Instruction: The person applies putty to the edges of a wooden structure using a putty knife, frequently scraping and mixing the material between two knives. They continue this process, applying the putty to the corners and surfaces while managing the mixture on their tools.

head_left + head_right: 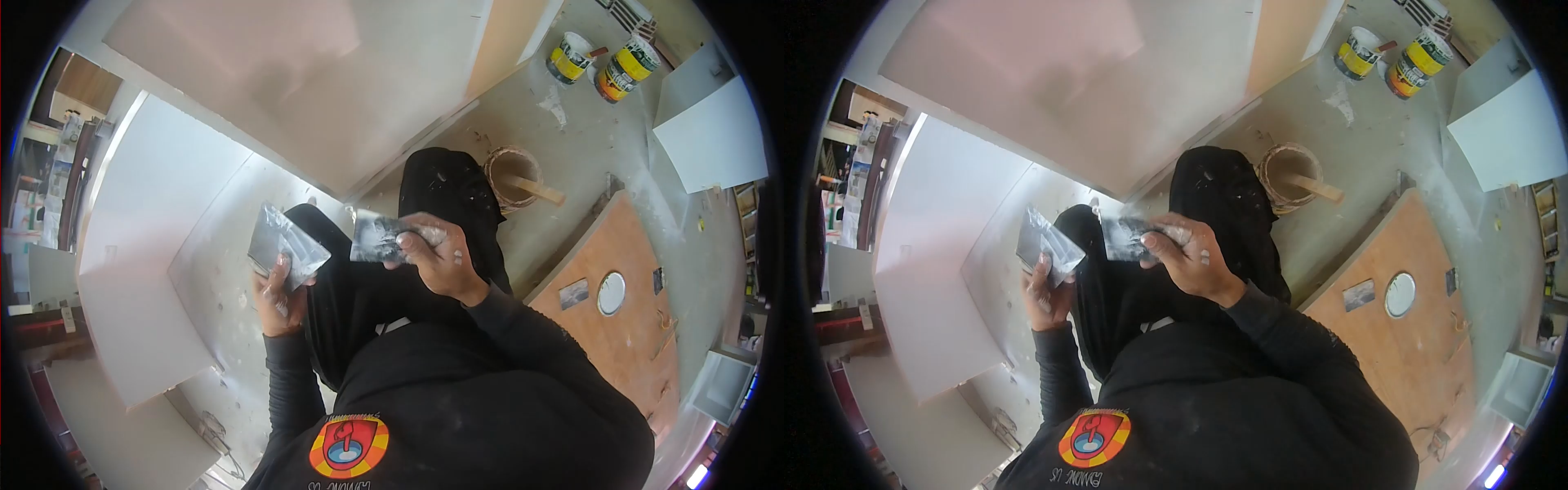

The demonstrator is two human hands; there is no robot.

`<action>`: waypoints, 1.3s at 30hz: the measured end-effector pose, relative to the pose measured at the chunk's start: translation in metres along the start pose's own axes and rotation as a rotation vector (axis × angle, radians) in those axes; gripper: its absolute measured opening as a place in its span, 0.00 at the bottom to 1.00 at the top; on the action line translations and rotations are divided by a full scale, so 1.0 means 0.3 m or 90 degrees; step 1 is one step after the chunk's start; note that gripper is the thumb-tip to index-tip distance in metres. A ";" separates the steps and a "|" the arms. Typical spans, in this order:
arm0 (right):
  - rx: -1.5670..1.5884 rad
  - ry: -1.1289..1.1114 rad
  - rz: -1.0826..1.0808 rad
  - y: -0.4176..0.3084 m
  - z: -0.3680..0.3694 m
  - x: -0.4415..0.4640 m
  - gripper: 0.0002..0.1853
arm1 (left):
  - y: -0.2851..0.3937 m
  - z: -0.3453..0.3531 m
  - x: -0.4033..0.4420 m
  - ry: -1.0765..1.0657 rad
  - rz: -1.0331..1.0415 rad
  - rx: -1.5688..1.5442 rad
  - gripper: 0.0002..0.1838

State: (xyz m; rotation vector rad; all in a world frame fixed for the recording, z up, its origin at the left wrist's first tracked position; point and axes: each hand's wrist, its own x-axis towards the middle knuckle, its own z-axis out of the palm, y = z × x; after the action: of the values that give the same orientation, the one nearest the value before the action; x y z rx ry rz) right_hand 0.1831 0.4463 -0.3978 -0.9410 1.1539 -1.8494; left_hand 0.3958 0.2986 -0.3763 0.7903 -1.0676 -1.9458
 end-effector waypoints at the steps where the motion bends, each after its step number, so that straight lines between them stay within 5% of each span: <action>1: 0.061 0.024 0.094 -0.023 0.008 0.004 0.14 | -0.001 0.015 -0.011 0.007 -0.001 0.004 0.18; 3: 0.126 0.041 0.196 -0.009 0.027 0.013 0.15 | -0.006 0.077 -0.022 0.152 0.004 -0.018 0.19; 6: 0.353 0.044 0.326 0.023 0.049 0.029 0.15 | -0.054 0.090 -0.016 0.076 0.000 -0.021 0.16; 12: 0.191 0.124 0.282 0.075 0.055 0.048 0.14 | -0.110 0.170 -0.013 -0.017 0.115 0.062 0.15; 21: 0.273 0.231 0.237 0.016 -0.052 0.145 0.13 | -0.071 0.304 -0.044 -0.037 0.179 0.110 0.12; 23: 0.249 0.372 0.176 0.009 -0.130 0.156 0.13 | -0.065 0.364 -0.054 -0.066 0.176 0.118 0.12; 25: 0.262 0.370 0.133 0.028 -0.199 0.155 0.13 | -0.082 0.411 -0.044 -0.083 0.179 0.124 0.13; 27: 0.258 0.448 -0.057 0.029 -0.236 0.164 0.11 | -0.110 0.476 -0.012 -0.038 0.119 0.038 0.13; 31: 0.474 0.398 -0.132 -0.048 -0.232 0.150 0.10 | -0.166 0.593 0.026 -0.014 0.037 -0.005 0.13; 32: 0.482 0.357 -0.152 0.005 -0.258 0.139 0.02 | -0.176 0.623 0.025 -0.034 0.040 -0.013 0.13; 35: 0.526 0.342 -0.198 -0.081 -0.217 0.135 0.04 | -0.224 0.675 0.044 -0.002 0.026 -0.034 0.12; 37: 0.508 0.328 -0.182 -0.115 -0.193 0.127 0.06 | -0.234 0.681 0.059 0.025 0.014 -0.031 0.12; 39: 0.066 0.344 -0.209 -0.067 -0.227 0.115 0.10 | -0.246 0.667 0.081 0.014 0.046 -0.050 0.12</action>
State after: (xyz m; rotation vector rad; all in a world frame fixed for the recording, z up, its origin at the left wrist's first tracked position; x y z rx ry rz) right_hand 0.1043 0.4482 -0.3945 -0.6078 1.2467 -2.5067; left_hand 0.2006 0.3847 -0.3530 0.7188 -0.9876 -1.9025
